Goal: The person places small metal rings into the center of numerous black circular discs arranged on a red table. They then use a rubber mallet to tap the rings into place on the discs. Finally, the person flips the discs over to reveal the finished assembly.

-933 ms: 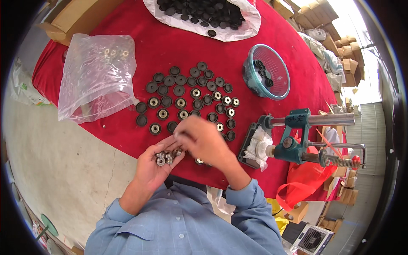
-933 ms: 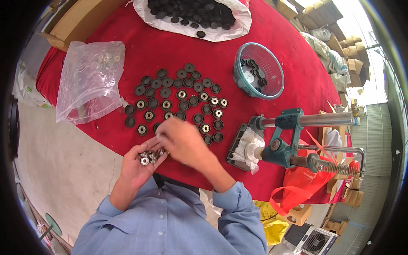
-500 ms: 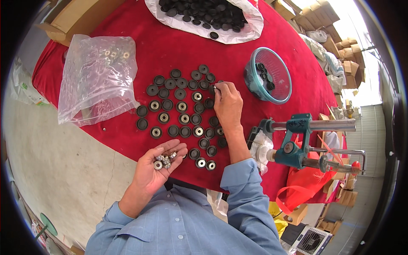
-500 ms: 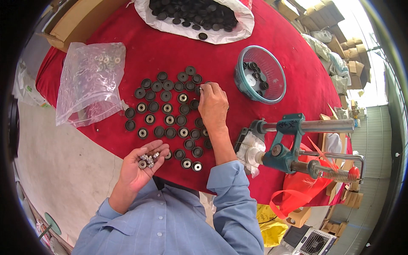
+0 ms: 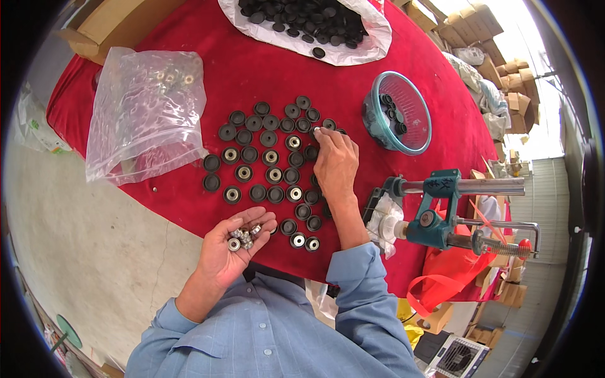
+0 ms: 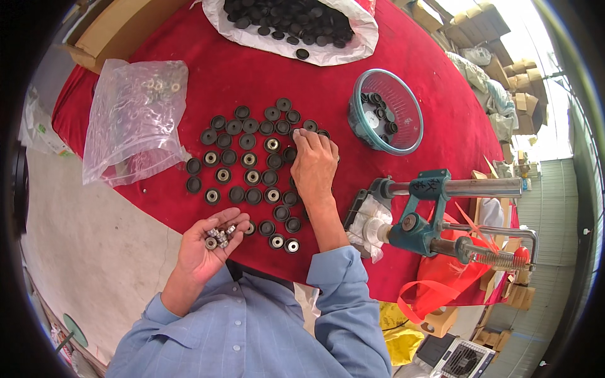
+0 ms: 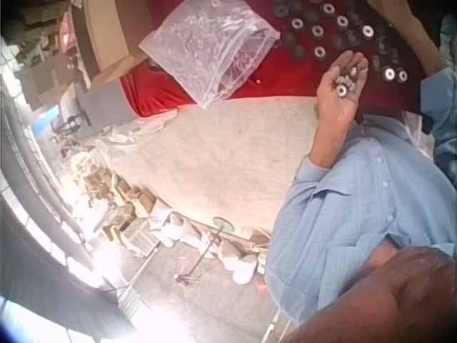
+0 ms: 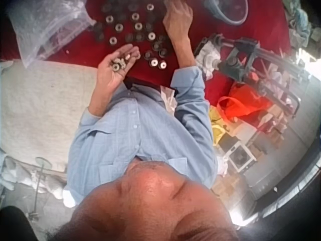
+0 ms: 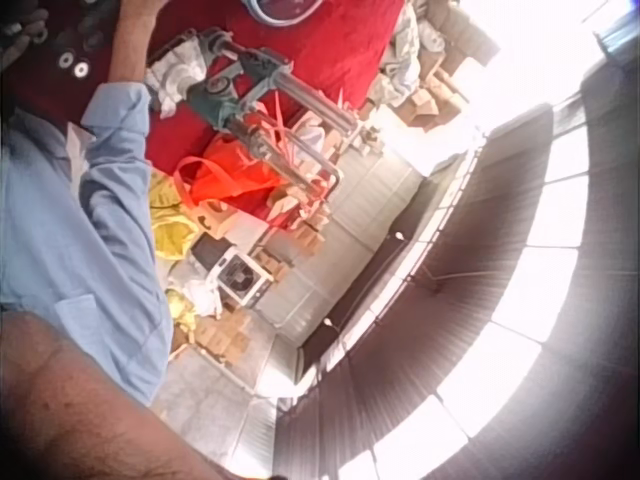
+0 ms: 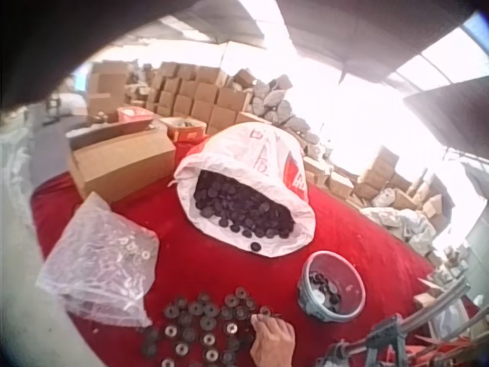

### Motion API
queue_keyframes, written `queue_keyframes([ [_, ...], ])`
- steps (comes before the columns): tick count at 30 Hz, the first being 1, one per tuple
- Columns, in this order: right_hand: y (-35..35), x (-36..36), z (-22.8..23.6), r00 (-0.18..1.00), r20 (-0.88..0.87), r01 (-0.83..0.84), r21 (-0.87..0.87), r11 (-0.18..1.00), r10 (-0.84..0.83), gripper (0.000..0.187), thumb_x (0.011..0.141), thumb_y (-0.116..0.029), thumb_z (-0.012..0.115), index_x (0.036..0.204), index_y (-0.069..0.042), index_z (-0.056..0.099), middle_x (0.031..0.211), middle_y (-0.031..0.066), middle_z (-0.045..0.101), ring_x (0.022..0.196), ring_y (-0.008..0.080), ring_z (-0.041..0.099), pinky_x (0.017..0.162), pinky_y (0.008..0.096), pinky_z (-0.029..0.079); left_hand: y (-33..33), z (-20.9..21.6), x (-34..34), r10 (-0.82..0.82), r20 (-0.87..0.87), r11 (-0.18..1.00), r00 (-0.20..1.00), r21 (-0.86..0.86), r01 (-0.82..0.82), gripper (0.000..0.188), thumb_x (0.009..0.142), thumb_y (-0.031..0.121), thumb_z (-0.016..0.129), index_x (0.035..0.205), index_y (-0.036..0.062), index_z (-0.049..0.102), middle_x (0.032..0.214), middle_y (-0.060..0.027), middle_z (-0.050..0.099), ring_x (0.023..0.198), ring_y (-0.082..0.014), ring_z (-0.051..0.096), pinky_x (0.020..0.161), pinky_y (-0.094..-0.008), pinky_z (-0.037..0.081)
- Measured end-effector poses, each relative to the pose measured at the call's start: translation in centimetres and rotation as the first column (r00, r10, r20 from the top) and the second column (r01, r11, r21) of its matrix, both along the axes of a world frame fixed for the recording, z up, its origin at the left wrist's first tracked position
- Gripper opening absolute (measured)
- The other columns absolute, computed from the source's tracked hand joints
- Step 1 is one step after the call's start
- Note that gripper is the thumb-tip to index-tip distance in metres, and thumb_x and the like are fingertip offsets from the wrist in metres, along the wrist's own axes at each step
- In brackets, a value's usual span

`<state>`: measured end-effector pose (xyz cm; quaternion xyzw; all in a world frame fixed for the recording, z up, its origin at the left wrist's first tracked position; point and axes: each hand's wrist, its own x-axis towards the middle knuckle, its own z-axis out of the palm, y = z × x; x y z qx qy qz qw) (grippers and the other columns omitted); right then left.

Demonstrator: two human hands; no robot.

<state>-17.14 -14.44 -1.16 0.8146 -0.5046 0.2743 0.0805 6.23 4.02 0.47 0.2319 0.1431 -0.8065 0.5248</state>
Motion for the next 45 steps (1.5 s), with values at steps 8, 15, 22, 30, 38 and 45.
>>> queue_keyframes([
  [8,0.6,0.8,0.3,0.976,-0.205,0.061,-0.027,0.998,-0.066,0.035,0.084,-0.001,0.069,0.118,-0.007,0.078,0.117,0.0041,0.076,0.109,0.0239,0.07,0.102,0.046,0.047,0.3,0.7,0.4,0.014,0.029,1.0,0.999,-0.015,-0.013,0.048,0.107,0.013,0.049,0.147,-0.0148,0.053,0.149,-0.0334,0.059,0.137,-0.0431,0.063,0.11,-0.0491,0.061],
  [15,0.2,-0.4,0.9,0.999,-0.017,0.049,0.112,0.993,-0.047,0.035,0.088,0.0,0.07,0.121,-0.007,0.078,0.124,0.0078,0.077,0.114,0.0302,0.071,0.102,0.0482,0.051,0.2,0.9,0.5,0.04,-0.01,0.997,0.999,-0.072,-0.04,0.051,0.107,0.014,0.047,0.15,-0.0137,0.051,0.154,-0.0337,0.056,0.145,-0.0439,0.056,0.116,-0.0515,0.056],
  [22,11.4,4.9,8.6,0.81,0.449,-0.577,0.491,0.653,0.378,0.036,0.086,-0.008,0.082,0.122,-0.005,0.074,0.122,0.0132,0.069,0.112,0.0344,0.068,0.1,0.044,0.057,0.5,-0.9,0.5,0.059,-0.116,0.981,0.992,-0.178,-0.079,0.052,0.107,0.015,0.044,0.153,-0.0086,0.051,0.154,-0.0281,0.058,0.143,-0.0382,0.058,0.117,-0.0509,0.052],
  [30,13.5,5.0,6.0,0.826,0.287,-0.564,0.435,0.702,0.485,0.039,0.083,-0.002,0.076,0.122,-0.005,0.072,0.122,0.0104,0.064,0.108,0.0328,0.066,0.096,0.0434,0.057,0.1,0.3,-0.2,0.033,-0.021,0.995,0.999,-0.093,-0.035,0.051,0.107,0.017,0.044,0.15,-0.0072,0.056,0.148,-0.023,0.063,0.135,-0.0345,0.064,0.117,-0.05,0.05],
  [38,7.4,3.3,7.2,0.846,0.469,-0.409,0.268,0.872,0.253,0.016,0.086,0.004,0.074,0.101,-0.002,0.076,0.103,0.0133,0.078,0.096,0.0309,0.077,0.082,0.0408,0.063,-0.4,0.5,-0.1,0.055,-0.046,0.998,0.997,-0.04,-0.057,0.047,0.108,0.016,0.047,0.145,-0.0106,0.058,0.144,-0.0271,0.063,0.134,-0.0387,0.063,0.118,-0.0524,0.051],
  [45,-3.4,-1.8,2.6,0.955,0.296,0.019,0.048,0.999,-0.032,0.017,0.09,0.002,0.074,0.107,0.001,0.076,0.108,0.0149,0.075,0.098,0.0358,0.075,0.086,0.0452,0.061,-0.4,0.4,0.4,0.052,-0.081,0.997,0.995,-0.049,-0.056,0.043,0.109,0.014,0.048,0.14,-0.0138,0.058,0.138,-0.029,0.064,0.132,-0.04,0.063,0.116,-0.0516,0.055],
])
